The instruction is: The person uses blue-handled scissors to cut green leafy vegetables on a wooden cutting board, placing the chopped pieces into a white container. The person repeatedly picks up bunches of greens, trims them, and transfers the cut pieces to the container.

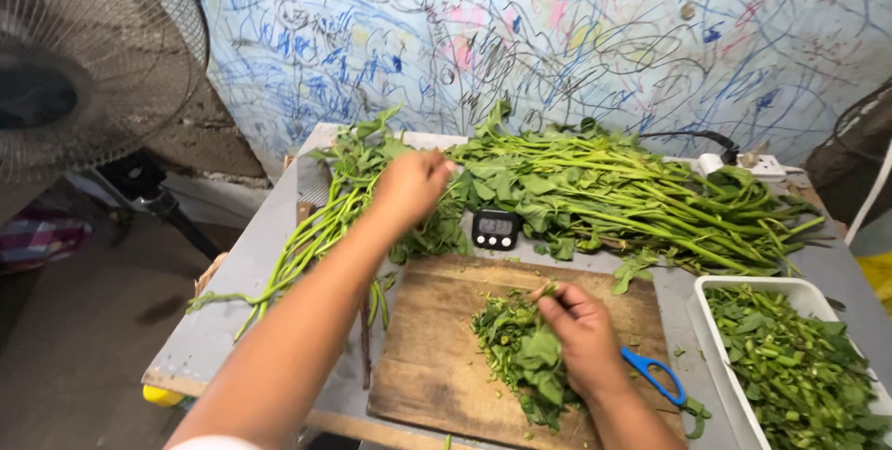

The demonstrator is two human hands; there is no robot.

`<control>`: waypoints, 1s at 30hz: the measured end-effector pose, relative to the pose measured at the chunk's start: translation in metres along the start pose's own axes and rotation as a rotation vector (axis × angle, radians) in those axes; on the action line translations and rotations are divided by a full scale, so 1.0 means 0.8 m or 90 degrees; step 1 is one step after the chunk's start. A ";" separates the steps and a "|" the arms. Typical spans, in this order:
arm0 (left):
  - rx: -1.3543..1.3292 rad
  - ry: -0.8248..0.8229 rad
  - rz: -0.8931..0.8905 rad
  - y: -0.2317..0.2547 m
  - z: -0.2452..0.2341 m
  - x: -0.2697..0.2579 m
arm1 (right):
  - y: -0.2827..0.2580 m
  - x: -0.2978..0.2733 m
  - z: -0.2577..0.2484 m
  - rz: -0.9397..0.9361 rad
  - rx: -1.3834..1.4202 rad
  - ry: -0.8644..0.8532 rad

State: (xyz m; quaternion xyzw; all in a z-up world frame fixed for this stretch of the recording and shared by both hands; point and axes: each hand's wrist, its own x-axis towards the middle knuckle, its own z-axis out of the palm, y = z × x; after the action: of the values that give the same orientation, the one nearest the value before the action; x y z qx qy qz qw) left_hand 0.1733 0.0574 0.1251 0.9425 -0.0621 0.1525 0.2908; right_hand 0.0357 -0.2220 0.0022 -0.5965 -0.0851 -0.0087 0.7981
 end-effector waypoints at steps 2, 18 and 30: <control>0.112 -0.027 0.015 -0.025 0.012 0.052 | 0.012 0.001 0.002 0.016 -0.002 -0.032; 0.091 0.127 0.016 -0.031 0.054 0.081 | 0.002 -0.006 0.011 -0.046 -0.052 -0.116; -0.644 0.048 -0.033 0.125 0.031 -0.238 | -0.043 -0.015 0.034 -0.003 0.094 -0.052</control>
State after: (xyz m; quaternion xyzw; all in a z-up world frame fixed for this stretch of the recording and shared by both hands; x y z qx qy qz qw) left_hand -0.0212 -0.0339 0.0967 0.6790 -0.0947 0.1298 0.7163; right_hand 0.0166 -0.2067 0.0408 -0.5358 -0.1192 0.0203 0.8356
